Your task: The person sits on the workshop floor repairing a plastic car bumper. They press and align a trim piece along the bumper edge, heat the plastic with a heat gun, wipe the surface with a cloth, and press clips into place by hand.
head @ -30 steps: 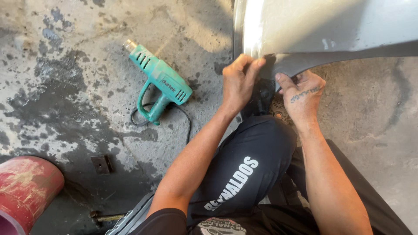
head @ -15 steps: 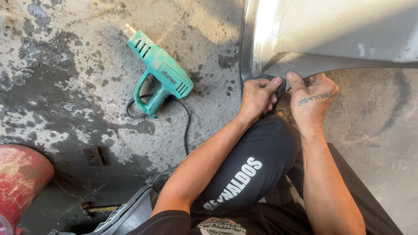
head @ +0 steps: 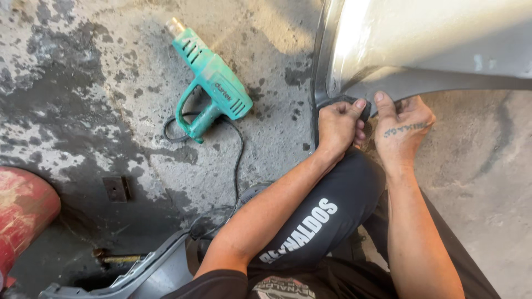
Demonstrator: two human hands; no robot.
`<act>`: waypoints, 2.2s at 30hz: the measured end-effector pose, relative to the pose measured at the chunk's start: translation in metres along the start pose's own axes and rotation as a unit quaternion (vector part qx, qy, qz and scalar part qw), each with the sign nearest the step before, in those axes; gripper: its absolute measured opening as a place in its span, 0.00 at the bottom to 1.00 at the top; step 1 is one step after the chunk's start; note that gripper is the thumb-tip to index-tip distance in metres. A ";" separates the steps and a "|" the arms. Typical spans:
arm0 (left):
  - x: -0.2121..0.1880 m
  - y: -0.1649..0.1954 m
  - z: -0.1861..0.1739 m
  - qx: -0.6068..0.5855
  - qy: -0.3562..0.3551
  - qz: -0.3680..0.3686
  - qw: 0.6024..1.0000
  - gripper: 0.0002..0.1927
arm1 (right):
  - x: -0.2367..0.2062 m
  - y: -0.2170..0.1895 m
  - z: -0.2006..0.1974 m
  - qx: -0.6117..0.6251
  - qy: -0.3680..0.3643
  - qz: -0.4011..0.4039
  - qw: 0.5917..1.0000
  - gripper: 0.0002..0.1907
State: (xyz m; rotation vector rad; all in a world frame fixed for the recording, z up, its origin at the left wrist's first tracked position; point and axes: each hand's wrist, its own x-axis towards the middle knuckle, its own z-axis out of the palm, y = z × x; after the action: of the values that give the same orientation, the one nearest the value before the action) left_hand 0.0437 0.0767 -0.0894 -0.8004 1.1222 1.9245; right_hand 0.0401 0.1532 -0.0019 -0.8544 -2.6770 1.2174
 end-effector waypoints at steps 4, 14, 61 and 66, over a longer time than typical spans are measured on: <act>0.003 -0.009 -0.005 -0.081 -0.056 0.003 0.995 0.13 | -0.001 0.009 -0.001 -0.007 0.018 0.002 1.000 0.04; -0.012 0.012 -0.001 0.094 0.034 0.093 0.991 0.13 | -0.003 0.013 -0.005 0.005 0.024 0.032 0.999 0.07; -0.029 0.003 0.023 0.503 0.016 0.451 0.737 0.12 | 0.051 0.059 -0.007 0.535 -0.090 0.038 0.839 0.50; -0.031 0.001 0.021 0.487 0.015 0.461 0.742 0.12 | 0.048 0.061 -0.007 0.589 -0.081 -0.001 0.804 0.53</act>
State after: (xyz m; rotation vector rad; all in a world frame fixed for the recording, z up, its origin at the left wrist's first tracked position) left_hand 0.0562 0.0863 -0.0550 0.4262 2.5200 1.5384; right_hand 0.0296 0.2150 -0.0478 -0.4903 -1.3744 2.4937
